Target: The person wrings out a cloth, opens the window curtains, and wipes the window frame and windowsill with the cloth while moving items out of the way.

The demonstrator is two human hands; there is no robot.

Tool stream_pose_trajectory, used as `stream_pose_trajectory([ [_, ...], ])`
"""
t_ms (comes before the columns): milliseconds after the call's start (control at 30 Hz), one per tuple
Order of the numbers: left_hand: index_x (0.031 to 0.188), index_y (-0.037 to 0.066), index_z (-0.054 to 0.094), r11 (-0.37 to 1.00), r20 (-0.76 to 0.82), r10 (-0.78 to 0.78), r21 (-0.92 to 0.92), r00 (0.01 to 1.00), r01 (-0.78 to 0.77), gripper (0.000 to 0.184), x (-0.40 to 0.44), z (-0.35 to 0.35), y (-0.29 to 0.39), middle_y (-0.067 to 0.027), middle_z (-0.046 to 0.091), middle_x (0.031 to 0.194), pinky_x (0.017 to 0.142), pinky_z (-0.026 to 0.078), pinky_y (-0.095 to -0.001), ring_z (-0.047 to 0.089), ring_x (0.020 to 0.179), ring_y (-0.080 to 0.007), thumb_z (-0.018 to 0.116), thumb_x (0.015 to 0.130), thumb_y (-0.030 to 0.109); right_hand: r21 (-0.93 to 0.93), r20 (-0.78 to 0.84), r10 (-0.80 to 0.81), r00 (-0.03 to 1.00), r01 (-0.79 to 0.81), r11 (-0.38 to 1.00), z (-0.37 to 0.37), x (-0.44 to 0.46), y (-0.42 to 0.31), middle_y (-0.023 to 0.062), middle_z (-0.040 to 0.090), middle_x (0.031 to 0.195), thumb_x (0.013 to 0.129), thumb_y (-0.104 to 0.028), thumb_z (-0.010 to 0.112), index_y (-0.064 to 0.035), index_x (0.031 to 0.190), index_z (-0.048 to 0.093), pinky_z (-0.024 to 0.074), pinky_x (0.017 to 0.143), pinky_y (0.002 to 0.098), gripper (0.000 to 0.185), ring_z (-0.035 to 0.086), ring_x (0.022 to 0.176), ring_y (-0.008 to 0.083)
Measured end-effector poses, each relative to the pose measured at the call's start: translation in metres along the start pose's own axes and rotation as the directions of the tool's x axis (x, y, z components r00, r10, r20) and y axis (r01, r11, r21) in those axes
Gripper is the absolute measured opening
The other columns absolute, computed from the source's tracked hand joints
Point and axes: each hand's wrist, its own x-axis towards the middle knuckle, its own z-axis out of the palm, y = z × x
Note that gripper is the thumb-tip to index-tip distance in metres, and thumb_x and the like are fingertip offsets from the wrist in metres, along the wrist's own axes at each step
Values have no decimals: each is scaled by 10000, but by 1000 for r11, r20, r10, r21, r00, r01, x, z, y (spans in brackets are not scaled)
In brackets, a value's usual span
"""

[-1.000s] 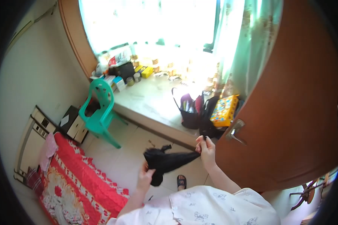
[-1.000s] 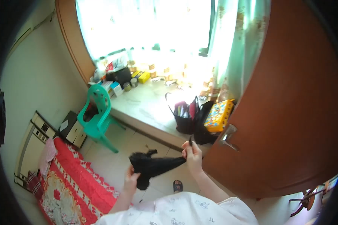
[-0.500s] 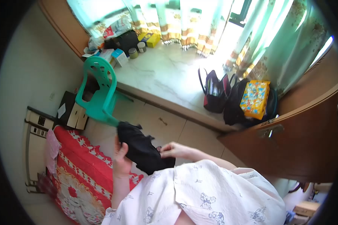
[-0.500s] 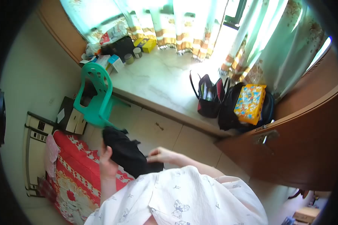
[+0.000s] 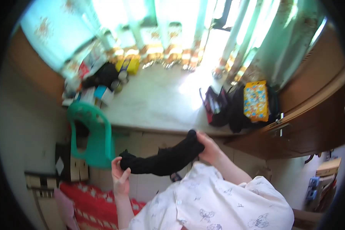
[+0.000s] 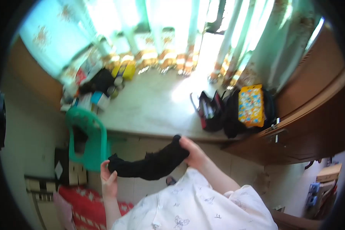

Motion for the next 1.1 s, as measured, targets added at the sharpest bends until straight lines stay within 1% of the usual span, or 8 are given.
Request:
stream_pose_trajectory([
  [200,1270,78,484,1000,-98,-10,27,995,13,479,103,46,-19,-52,560,1140,936,441,-255,543,1089,-137,639,841,-70,-67,166,-193,967,206,976,20,54,-80,97,618,1198,852,55,587,-84,1315,495,522,888,353,492,640,1031,240],
  [267,1270,74,491,999,-134,6,53,991,1,430,134,44,-37,-36,587,1076,926,450,-256,572,1027,-137,615,878,-52,-955,168,-302,938,231,185,-11,95,-88,105,671,1077,885,40,513,-37,1253,552,512,857,295,378,639,985,148],
  [467,1213,87,532,1000,-186,2,21,983,2,340,219,68,-51,-47,621,1073,900,498,-272,606,994,-140,626,898,1,-82,163,-211,964,227,971,30,130,-161,71,646,1141,948,-41,537,-63,1277,547,509,881,255,329,607,1048,113],
  [600,1202,87,533,962,-206,107,268,973,-49,309,275,65,-61,-43,616,1071,933,479,-290,593,1022,-146,630,911,46,-813,195,-335,922,343,470,-3,201,-188,88,600,1226,910,15,517,-26,1302,508,486,976,309,395,606,1096,175],
  [733,1227,81,522,999,-146,-7,47,989,14,337,309,68,-43,-51,612,1095,955,461,-294,581,1059,-159,626,909,38,-95,201,-246,948,269,959,38,176,-227,101,624,1189,912,26,499,0,1271,541,473,983,301,362,596,1113,168],
  [833,1259,77,512,975,-106,-62,207,992,83,359,351,49,-70,-66,602,1147,971,452,-311,569,1102,-173,608,916,33,-897,161,-455,876,322,304,-14,234,-212,60,630,1150,932,-16,508,3,1265,544,472,929,267,335,597,1040,128],
  [933,1284,71,509,984,64,-163,87,984,158,397,380,58,-55,-67,599,1166,978,439,-297,567,1113,-168,600,905,-8,-468,127,-341,931,360,807,34,206,-214,47,628,1156,929,0,499,4,1268,546,455,955,274,341,584,1067,128],
  [1100,1257,104,541,816,143,-294,553,945,170,469,453,14,-87,-82,592,1182,972,427,-297,556,1113,-173,709,822,58,-111,-121,-522,844,511,852,66,208,-190,49,593,1228,982,-36,434,-51,1322,509,423,1013,288,348,555,1138,138],
])
